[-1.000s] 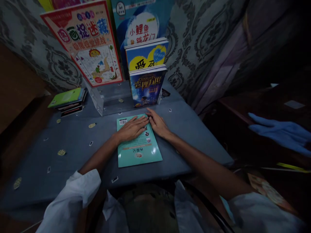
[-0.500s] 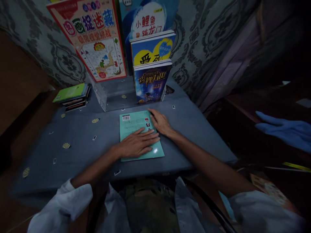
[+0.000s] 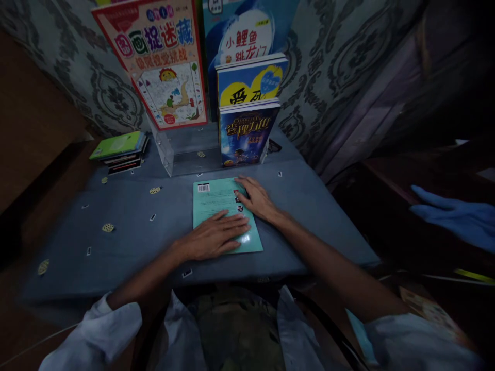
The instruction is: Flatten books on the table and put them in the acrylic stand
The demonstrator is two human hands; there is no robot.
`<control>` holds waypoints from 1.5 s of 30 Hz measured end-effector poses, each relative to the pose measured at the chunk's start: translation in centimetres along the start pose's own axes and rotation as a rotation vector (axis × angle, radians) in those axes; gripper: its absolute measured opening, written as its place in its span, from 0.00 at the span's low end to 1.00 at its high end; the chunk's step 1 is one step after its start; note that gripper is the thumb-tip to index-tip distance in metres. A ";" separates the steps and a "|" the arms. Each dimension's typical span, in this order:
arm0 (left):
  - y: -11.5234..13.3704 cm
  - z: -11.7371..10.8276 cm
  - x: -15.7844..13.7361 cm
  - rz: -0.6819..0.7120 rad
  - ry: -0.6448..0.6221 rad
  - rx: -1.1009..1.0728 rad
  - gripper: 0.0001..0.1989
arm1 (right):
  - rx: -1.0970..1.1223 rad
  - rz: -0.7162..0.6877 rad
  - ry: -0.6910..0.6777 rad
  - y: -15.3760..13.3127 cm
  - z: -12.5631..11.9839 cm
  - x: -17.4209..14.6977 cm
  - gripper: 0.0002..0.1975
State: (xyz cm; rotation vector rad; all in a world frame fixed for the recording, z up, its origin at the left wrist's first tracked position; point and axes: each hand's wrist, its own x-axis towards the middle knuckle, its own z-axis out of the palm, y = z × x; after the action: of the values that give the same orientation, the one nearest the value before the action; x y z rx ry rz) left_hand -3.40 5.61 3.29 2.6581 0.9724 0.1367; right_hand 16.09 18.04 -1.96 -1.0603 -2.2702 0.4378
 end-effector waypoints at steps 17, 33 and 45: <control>-4.1 0.4 -4.7 -0.396 0.188 0.024 0.30 | -0.066 -0.084 -0.143 -2.1 -1.0 -1.9 0.22; 0.5 1.6 -8.8 -0.275 0.088 0.066 0.39 | 0.006 -0.230 -0.271 -5.0 -3.4 -8.7 0.23; 1.1 1.9 -9.1 -0.256 0.105 0.067 0.46 | -0.002 -0.237 -0.309 -5.1 -3.8 -9.6 0.28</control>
State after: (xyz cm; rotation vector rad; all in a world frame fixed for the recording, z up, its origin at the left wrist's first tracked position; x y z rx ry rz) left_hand -9.33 -1.51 1.95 2.5783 1.3624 0.1904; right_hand 20.40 7.52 0.03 -0.7507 -2.6297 0.5299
